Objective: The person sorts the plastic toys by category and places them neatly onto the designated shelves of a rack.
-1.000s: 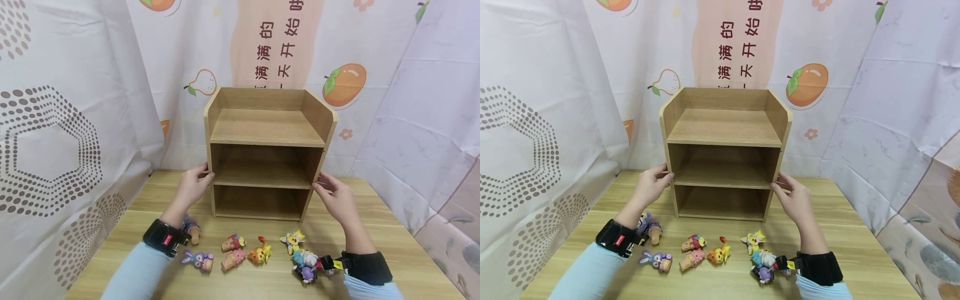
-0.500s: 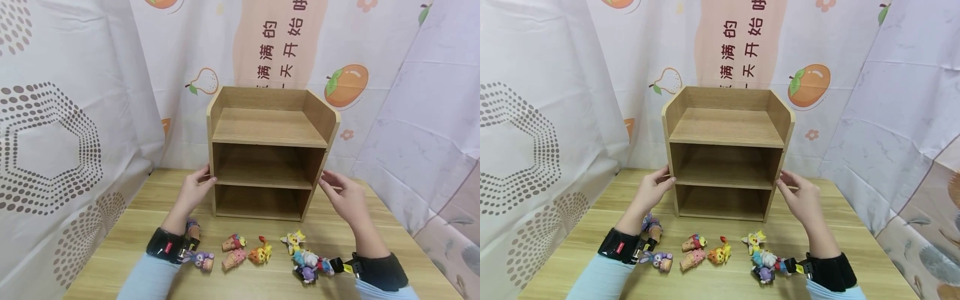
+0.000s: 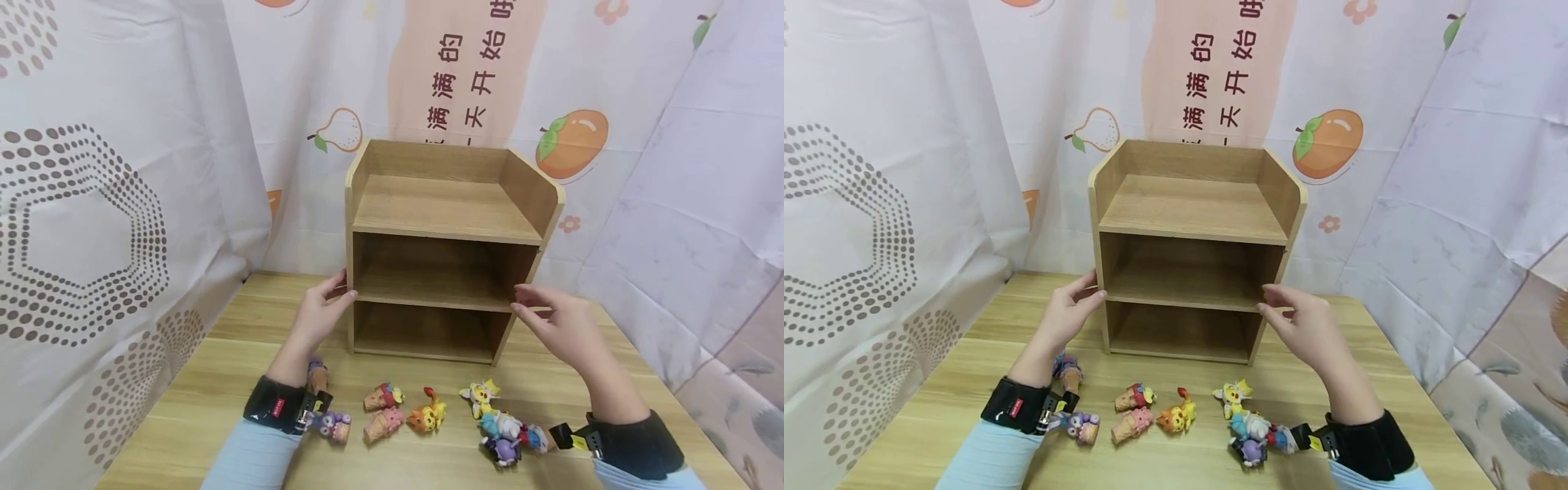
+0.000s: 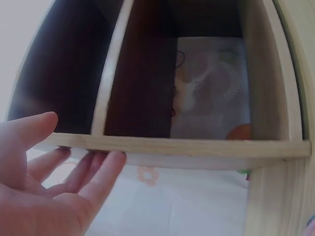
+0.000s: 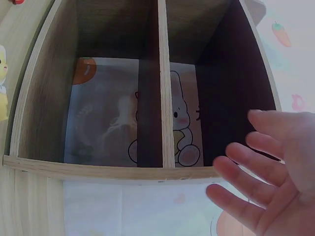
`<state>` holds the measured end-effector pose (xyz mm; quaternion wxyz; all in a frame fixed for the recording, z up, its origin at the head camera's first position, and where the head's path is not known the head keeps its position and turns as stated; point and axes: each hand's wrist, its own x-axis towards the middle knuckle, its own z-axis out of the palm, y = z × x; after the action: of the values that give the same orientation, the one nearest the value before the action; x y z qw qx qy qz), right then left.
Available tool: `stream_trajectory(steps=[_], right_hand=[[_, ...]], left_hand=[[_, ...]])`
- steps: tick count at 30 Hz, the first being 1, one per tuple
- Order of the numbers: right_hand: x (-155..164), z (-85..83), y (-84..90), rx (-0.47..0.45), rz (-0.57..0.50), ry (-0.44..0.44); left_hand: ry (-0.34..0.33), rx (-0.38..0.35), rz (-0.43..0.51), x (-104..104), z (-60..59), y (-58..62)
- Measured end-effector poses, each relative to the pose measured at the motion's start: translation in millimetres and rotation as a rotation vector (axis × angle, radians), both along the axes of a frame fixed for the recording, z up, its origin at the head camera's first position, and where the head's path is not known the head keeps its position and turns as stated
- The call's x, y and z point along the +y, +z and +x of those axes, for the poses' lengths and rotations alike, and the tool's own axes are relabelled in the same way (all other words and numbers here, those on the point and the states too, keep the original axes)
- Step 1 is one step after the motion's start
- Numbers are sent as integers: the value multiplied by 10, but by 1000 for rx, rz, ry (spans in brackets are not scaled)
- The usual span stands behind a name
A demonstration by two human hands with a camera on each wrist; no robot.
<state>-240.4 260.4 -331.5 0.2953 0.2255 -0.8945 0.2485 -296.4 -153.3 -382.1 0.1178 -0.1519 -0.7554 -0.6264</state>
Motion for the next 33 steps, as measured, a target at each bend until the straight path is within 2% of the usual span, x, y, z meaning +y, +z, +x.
stream_trajectory(steps=[5, 9, 16, 25, 33], right_hand=[[-76, 27, -5, -120, 64, 71], [-126, 28, -7, -183, 111, 90], [-171, 19, 8, -259, 194, 118], [-263, 28, -35, -288, 329, 179], [-359, 34, -130, -413, 381, 282]], left_hand=[[35, 17, -31, -12, -57, -53], [56, 30, -34, -12, -86, -75], [73, 8, 9, 20, -101, -95], [59, 22, 15, 39, -87, -69], [69, 4, 17, 38, -88, -82]])
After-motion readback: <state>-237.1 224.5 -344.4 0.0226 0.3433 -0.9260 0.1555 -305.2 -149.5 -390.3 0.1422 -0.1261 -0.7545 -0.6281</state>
